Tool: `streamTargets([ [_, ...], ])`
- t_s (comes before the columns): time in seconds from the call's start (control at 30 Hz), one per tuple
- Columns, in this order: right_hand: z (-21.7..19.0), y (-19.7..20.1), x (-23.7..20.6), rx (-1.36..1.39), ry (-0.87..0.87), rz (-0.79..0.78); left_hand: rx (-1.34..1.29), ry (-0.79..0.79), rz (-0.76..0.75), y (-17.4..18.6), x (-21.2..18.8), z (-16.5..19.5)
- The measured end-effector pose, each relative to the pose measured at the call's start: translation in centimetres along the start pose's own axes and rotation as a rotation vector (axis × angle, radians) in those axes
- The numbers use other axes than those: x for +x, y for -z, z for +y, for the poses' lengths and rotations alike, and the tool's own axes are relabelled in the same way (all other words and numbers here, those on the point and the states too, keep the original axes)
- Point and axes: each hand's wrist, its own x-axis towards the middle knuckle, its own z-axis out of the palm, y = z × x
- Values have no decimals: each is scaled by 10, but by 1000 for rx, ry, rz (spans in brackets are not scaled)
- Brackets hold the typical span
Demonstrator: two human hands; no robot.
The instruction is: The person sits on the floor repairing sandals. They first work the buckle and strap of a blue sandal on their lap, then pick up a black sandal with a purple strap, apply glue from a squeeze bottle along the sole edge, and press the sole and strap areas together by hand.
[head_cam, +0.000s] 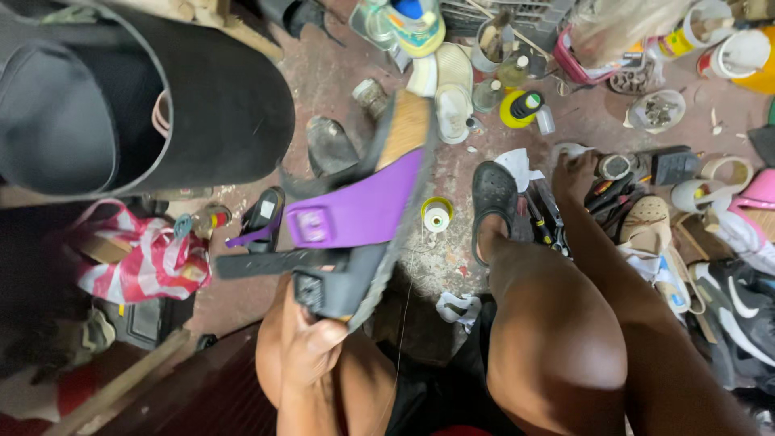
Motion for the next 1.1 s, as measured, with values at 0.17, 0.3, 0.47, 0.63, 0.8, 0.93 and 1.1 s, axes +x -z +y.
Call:
streamTargets([
  [0.17,-42,57,-27,628,-20,-233,205,1,-65,-20,0,5],
  [0.3,-106,159,-60,544,257,-209,188,-13,-179,-27,-6,7],
  [0.47,-192,263,-119,511,595,-202,166,-104,-260,-30,-10,10],
  [0.63,-251,300,-157,191,975,-130,133,-166,-332,-29,-13,15],
  [0.8,-283,307,-175,107,1092,-149,113,-147,-373,-28,-17,17],
  [0.93,-294,299,-180,118,1122,-182,117,-159,-379,-28,-18,18],
  [1.1,-289,284,-180,134,1108,-183,122,-165,-376,-26,-17,20],
])
